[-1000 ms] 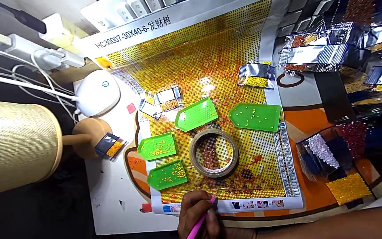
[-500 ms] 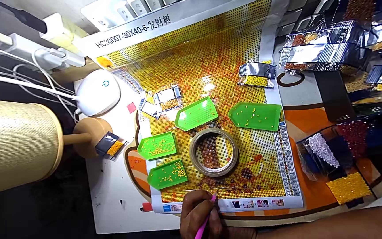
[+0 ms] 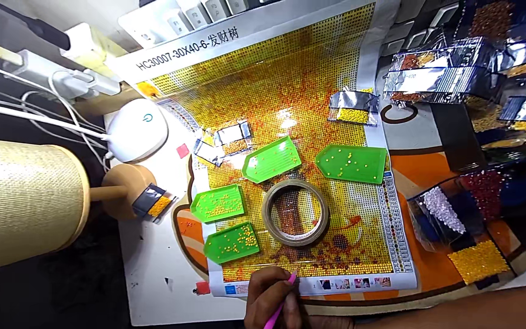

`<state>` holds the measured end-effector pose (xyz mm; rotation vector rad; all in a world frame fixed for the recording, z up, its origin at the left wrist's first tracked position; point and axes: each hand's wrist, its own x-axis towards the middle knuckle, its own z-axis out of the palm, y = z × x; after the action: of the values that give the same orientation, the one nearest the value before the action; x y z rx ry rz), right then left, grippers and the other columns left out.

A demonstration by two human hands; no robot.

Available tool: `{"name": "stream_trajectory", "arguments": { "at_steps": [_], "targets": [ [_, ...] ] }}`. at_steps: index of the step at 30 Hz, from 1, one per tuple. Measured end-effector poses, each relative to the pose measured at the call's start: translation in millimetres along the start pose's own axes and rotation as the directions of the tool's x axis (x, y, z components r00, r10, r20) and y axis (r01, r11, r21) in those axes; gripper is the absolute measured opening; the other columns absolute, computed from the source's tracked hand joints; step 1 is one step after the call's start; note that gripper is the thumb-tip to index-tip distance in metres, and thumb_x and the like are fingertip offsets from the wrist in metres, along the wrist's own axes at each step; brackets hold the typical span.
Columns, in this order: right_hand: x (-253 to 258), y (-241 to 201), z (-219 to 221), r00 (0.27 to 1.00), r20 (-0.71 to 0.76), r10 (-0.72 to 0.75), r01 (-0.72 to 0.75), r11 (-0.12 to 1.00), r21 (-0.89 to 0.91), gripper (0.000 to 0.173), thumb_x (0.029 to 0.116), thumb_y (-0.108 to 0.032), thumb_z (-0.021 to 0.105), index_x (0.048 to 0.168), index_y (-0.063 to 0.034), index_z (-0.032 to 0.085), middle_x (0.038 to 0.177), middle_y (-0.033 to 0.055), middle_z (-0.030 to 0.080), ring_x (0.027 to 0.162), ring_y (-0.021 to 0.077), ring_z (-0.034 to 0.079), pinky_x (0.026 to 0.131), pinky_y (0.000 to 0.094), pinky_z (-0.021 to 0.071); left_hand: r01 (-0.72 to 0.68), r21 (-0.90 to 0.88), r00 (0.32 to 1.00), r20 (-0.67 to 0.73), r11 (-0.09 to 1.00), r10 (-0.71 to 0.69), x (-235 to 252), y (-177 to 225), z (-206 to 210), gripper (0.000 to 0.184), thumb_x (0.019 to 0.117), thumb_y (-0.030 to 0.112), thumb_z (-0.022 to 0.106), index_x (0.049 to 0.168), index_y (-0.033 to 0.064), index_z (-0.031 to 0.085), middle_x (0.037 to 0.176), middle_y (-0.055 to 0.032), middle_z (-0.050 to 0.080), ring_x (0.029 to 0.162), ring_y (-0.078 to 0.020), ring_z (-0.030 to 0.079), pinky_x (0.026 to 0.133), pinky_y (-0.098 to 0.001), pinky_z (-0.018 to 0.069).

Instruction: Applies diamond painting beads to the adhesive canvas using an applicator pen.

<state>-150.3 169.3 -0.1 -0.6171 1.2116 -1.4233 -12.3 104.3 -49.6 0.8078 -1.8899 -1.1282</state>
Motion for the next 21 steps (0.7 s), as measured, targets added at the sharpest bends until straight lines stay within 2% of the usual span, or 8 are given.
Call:
{"name": "stream_trajectory", "arguments": {
  "at_steps": [2, 4, 6, 9, 13, 16, 18, 21],
  "targets": [
    [-3.3, 0.0, -4.7, 0.999, 0.034, 0.019, -0.022, 0.996, 0.090, 0.017, 0.0964, -0.005, 0.064, 0.110, 0.0021, 0.071, 0.104, 0.0051, 0.074, 0.102, 0.0024, 0.067, 0.100, 0.0200, 0.0505, -0.003, 0.022, 1.000, 0.017, 1.000, 0.003, -2.3, 0.0, 2.0, 0.019, 0.0880, 0.021, 0.069, 0.106, 0.0136, 0.070, 0.113, -0.0047, 0.066, 0.105, -0.0217, 0.064, 0.090, -0.0343, 0.0566],
    [-24.2, 30.3, -14.8, 0.999, -0.025, 0.024, -0.015, 0.946, 0.323, 0.019, 0.0943, 0.002, 0.064, 0.112, 0.0006, 0.071, 0.109, 0.0052, 0.074, 0.107, 0.0068, 0.067, 0.104, 0.0253, 0.0509, 0.003, 0.023, 1.000, 0.029, 1.000, -0.004, -4.1, -0.3, 2.5, 0.020, 0.0876, 0.021, 0.070, 0.105, 0.0135, 0.071, 0.114, -0.0050, 0.066, 0.107, -0.0220, 0.064, 0.091, -0.0344, 0.0560],
    [-46.2, 71.8, -20.9, 0.986, -0.140, -0.090, 0.140, 0.902, 0.408, 0.026, 0.0929, 0.005, 0.064, 0.117, -0.0010, 0.071, 0.115, 0.0059, 0.074, 0.112, 0.0120, 0.068, 0.105, 0.0316, 0.0534, 0.006, 0.021, 0.999, 0.034, 1.000, -0.007, -5.7, -0.9, 3.3, 0.020, 0.0873, 0.023, 0.070, 0.105, 0.0133, 0.072, 0.114, -0.0055, 0.066, 0.107, -0.0227, 0.063, 0.091, -0.0349, 0.0557],
    [-39.5, 58.2, -13.5, 0.958, -0.237, -0.163, 0.212, 0.957, 0.200, 0.020, 0.0930, 0.002, 0.067, 0.111, -0.0040, 0.073, 0.107, -0.0012, 0.076, 0.105, 0.0037, 0.069, 0.099, 0.0239, 0.0556, -0.004, 0.037, 0.999, 0.035, 0.999, 0.003, -7.9, -2.7, 3.7, 0.020, 0.0868, 0.021, 0.071, 0.104, 0.0128, 0.072, 0.114, -0.0059, 0.066, 0.108, -0.0234, 0.064, 0.092, -0.0356, 0.0560],
    [-2.3, 2.9, -0.9, 0.996, -0.042, -0.073, 0.074, 0.996, 0.039, 0.020, 0.0930, -0.008, 0.070, 0.110, 0.0019, 0.070, 0.103, 0.0040, 0.074, 0.102, 0.0015, 0.067, 0.098, 0.0198, 0.0515, -0.003, -0.027, 1.000, 0.004, 1.000, 0.003, -3.7, -2.5, 1.8, 0.019, 0.0878, 0.019, 0.069, 0.106, 0.0128, 0.071, 0.112, -0.0057, 0.066, 0.104, -0.0227, 0.065, 0.089, -0.0353, 0.0573],
    [6.1, -4.5, 4.4, 0.999, -0.008, -0.034, 0.033, 0.993, -0.109, 0.027, 0.0933, -0.013, 0.071, 0.113, 0.0046, 0.070, 0.107, 0.0078, 0.074, 0.107, 0.0030, 0.067, 0.101, 0.0200, 0.0503, 0.030, -0.093, 0.998, -0.052, 0.995, -0.035, 15.0, 8.9, -1.7, 0.016, 0.0925, 0.023, 0.066, 0.105, 0.0148, 0.070, 0.109, -0.0040, 0.067, 0.099, -0.0215, 0.066, 0.086, -0.0351, 0.0577],
    [-7.3, 19.7, 1.8, 1.000, -0.002, 0.004, -0.004, 0.975, -0.222, 0.026, 0.0957, -0.012, 0.068, 0.118, 0.0022, 0.069, 0.113, 0.0071, 0.073, 0.111, 0.0028, 0.065, 0.103, 0.0199, 0.0486, 0.058, -0.167, 0.991, -0.105, 0.984, -0.077, 28.5, 19.5, -2.1, 0.014, 0.0948, 0.023, 0.064, 0.105, 0.0147, 0.070, 0.107, -0.0035, 0.067, 0.098, -0.0208, 0.066, 0.087, -0.0345, 0.0572],
    [-42.9, 105.3, -9.2, 0.999, 0.029, 0.043, -0.028, 0.911, -0.412, 0.032, 0.1043, -0.019, 0.054, 0.132, -0.0066, 0.063, 0.132, 0.0047, 0.065, 0.126, 0.0041, 0.057, 0.110, 0.0199, 0.0437, 0.048, -0.254, 0.984, -0.153, 0.966, -0.089, 49.2, 32.8, -7.8, 0.015, 0.0923, 0.020, 0.067, 0.105, 0.0114, 0.070, 0.103, -0.0059, 0.068, 0.095, -0.0232, 0.067, 0.084, -0.0363, 0.0588]
  ]
}}
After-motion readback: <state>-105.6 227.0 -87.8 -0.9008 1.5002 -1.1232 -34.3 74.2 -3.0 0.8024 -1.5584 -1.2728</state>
